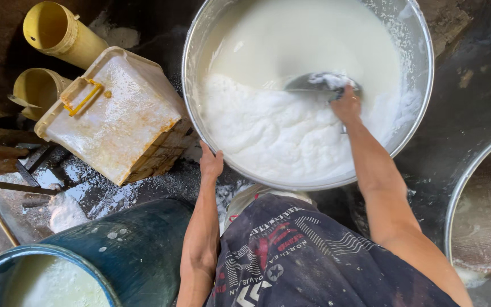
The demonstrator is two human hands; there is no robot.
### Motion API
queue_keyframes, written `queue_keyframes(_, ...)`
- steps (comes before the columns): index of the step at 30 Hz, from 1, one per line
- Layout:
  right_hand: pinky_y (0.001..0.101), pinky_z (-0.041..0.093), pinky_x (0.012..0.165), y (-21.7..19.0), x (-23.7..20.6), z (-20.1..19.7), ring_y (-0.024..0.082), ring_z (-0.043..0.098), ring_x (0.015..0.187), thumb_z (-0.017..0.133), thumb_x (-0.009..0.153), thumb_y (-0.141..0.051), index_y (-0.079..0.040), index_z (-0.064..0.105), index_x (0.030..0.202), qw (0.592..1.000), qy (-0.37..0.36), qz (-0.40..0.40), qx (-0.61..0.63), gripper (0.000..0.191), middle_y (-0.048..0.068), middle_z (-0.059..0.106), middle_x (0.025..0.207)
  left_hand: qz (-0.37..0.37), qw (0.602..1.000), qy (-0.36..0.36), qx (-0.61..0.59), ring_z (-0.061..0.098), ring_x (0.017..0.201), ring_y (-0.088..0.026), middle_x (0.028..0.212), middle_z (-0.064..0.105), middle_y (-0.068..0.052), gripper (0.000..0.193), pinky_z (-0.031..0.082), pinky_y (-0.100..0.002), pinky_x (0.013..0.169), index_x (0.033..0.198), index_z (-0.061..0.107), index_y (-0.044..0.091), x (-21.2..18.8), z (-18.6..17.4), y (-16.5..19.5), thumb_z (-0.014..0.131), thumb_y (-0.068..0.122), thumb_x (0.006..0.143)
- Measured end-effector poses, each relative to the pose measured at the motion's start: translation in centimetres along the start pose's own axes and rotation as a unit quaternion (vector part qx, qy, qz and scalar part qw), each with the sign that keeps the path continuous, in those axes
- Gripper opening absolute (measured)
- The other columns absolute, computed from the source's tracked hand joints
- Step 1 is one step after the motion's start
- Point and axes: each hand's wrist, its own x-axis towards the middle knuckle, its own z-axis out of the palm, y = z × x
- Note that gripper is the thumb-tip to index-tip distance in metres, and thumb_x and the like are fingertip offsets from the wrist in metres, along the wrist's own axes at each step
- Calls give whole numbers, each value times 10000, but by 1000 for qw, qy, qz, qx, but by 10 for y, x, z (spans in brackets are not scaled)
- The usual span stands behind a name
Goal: The person uses a wide metal skimmer to repeatedly scoop yellowish whey off the surface of a large basin of white soy curds and pours the whey into a blue bucket, at one point also scooping whey from the bucket. They steady the basin with one hand while skimming foam and liquid from the curds.
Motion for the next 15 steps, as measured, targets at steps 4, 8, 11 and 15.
queue_keyframes(4,495,483,991,48,-40,-11,448,631,1147,806,799,-265,50,428,1492,993,91,5,71,850,289,655,1254,28,1000,-5,-3,630,1157,-496,1240,657,-328,935,484,-516,1006,1629,69,59,8,3,-14,655,286,938)
queue_keyframes(8,433,517,499,82,-90,-13,252,634,642,695,829,-65,-5,534,1371,913,36,221,340,568,154,656,941,48,999,2,0,647,1131,-496,1202,674,-334,941,496,-516,988,1620,77,33,14,7,-23,660,290,926)
queue_keyframes(11,396,455,383,94,-119,-3,202,540,489,658,815,12,-70,490,1232,805,57,291,514,457,87,552,728,33,999,-5,12,632,1147,-503,1214,652,-358,945,486,-511,1010,1625,60,26,16,9,-25,650,293,937)
queue_keyframes(15,395,485,415,85,-131,23,200,536,488,626,850,-2,-71,534,1073,704,59,340,621,251,65,531,680,53,998,7,-19,616,1178,-508,1250,637,-364,917,472,-505,1032,1616,86,16,15,10,-24,641,267,931)
